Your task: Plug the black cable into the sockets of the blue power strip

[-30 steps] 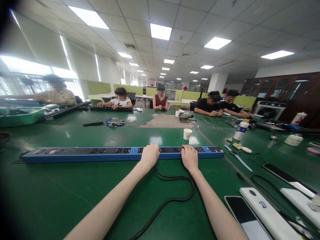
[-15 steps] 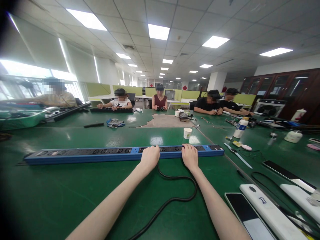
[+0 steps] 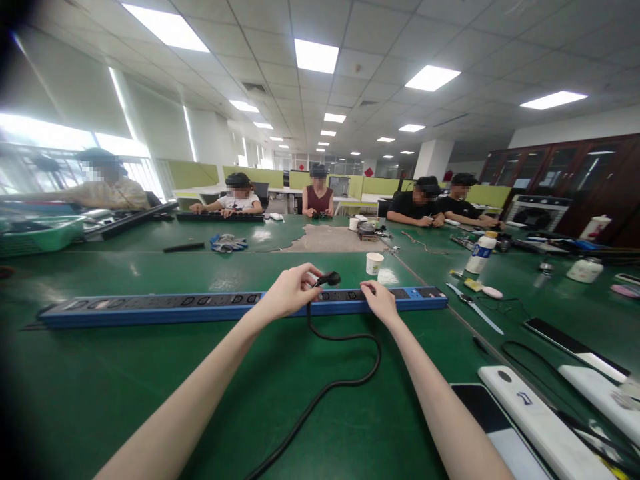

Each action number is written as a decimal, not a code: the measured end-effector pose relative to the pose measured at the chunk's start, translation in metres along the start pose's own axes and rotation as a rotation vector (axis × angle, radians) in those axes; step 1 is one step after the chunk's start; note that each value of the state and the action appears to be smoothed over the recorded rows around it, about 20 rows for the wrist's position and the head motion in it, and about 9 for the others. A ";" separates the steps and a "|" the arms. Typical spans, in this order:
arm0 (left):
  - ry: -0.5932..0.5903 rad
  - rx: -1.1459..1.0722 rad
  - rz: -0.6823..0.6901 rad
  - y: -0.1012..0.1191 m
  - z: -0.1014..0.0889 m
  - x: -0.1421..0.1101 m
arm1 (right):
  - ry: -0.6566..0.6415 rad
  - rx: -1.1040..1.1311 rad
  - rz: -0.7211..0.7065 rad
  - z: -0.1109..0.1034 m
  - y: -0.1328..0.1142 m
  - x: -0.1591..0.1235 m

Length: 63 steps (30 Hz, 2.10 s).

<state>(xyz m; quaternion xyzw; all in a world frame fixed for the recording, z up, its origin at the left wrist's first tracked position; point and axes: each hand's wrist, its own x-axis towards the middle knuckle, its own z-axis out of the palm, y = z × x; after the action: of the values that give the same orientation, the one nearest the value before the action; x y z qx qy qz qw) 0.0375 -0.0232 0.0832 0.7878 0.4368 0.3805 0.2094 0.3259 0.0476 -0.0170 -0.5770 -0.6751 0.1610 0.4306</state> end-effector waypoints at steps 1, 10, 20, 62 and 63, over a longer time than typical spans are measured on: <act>-0.060 -0.064 0.006 -0.002 -0.004 -0.001 | -0.067 0.164 0.010 -0.008 -0.012 0.002; -0.087 -0.200 0.230 0.004 -0.015 -0.002 | -0.583 0.640 -0.085 -0.045 -0.126 -0.026; 0.199 -0.020 0.432 -0.001 -0.008 0.000 | -0.633 0.367 -0.156 -0.061 -0.144 -0.028; 0.120 0.361 -0.290 -0.116 0.012 -0.011 | -0.288 0.346 0.169 0.039 -0.026 0.047; 0.100 0.385 -0.292 -0.116 0.012 -0.012 | -0.298 0.330 0.158 0.039 -0.026 0.048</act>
<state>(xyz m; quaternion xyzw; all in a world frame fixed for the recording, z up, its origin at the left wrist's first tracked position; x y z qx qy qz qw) -0.0185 0.0279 -0.0066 0.7219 0.6201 0.2947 0.0862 0.2810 0.0959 -0.0023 -0.5198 -0.6485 0.3856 0.4007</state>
